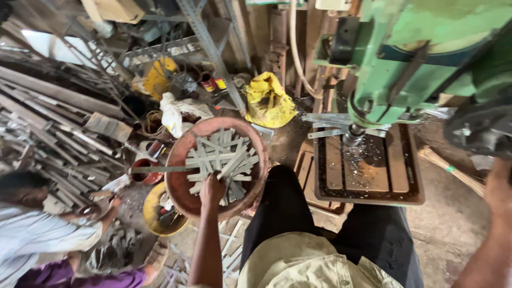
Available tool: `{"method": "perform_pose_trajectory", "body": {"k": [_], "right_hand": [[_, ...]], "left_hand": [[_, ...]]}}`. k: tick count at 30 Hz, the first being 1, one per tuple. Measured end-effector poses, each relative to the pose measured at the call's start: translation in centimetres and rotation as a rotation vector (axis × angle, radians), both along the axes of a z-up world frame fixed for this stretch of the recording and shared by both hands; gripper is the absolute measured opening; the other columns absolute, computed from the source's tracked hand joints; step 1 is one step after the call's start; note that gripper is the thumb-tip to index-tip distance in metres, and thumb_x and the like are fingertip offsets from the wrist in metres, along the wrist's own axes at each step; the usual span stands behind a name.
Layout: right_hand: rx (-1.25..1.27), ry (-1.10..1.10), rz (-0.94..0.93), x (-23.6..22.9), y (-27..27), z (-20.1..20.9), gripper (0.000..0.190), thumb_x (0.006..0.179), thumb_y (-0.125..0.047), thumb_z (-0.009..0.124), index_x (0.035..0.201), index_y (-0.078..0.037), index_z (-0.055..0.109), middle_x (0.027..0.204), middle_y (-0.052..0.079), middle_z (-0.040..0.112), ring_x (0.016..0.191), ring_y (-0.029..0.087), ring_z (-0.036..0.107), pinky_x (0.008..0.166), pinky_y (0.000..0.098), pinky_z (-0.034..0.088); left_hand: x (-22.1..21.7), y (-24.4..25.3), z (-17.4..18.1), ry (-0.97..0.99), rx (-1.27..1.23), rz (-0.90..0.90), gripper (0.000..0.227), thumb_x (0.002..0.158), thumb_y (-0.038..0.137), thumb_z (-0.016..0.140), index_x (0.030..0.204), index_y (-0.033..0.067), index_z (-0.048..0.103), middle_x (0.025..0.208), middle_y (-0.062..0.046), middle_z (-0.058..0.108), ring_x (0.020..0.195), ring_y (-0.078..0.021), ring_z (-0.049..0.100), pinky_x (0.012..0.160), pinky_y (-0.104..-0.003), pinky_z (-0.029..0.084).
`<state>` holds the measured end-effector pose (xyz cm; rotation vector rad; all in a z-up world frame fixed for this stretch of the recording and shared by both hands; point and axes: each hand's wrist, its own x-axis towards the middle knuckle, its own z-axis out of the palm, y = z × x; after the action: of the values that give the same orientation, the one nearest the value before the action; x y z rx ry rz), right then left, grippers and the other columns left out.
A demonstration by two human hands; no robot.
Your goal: The person repeatedly picks up metal rods from a bucket, positions them under a drill press, and drills holes into them. The person operates the drill press lever with the right hand while holding the rod with the left hand, then places the finished rods into a tray.
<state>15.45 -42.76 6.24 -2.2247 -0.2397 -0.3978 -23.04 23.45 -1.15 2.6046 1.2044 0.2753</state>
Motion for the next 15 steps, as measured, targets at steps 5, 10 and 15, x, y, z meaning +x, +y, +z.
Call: {"method": "perform_pose_trajectory", "body": {"k": [5, 10, 15], "right_hand": [[-0.16, -0.174, -0.013, -2.9, 1.9, 6.2, 0.026, 0.113, -0.015, 0.055, 0.103, 0.007, 0.064, 0.085, 0.017, 0.067, 0.07, 0.026, 0.065, 0.064, 0.0383, 0.05], [-0.146, -0.19, -0.027, -4.8, 5.0, 11.9, 0.03, 0.112, -0.014, 0.068, 0.09, 0.007, 0.066, 0.071, 0.017, 0.066, 0.054, 0.029, 0.066, 0.048, 0.0382, 0.048], [-0.129, -0.34, -0.021, -5.9, 6.8, 14.2, 0.021, 0.106, -0.01, 0.067, 0.093, 0.006, 0.068, 0.081, 0.022, 0.069, 0.072, 0.038, 0.07, 0.066, 0.0439, 0.054]], "left_hand": [[5.7, 1.3, -3.8, -0.014, 0.16, 0.099, 0.027, 0.085, 0.024, 0.069, 0.109, 0.0141, 0.075, 0.106, -0.017, 0.074, 0.1, -0.04, 0.07, 0.08, -0.055, 0.057], [7.2, 3.5, -2.2, 0.237, -0.13, 0.236, 0.035, 0.08, 0.039, 0.08, 0.098, 0.0098, 0.073, 0.101, -0.016, 0.072, 0.095, -0.0372, 0.07, 0.075, -0.055, 0.058], [8.2, 0.6, 1.4, -0.227, 0.063, 0.11, 0.022, 0.097, 0.027, 0.071, 0.104, 0.0062, 0.073, 0.091, -0.019, 0.073, 0.084, -0.0442, 0.067, 0.071, -0.059, 0.052]]}}
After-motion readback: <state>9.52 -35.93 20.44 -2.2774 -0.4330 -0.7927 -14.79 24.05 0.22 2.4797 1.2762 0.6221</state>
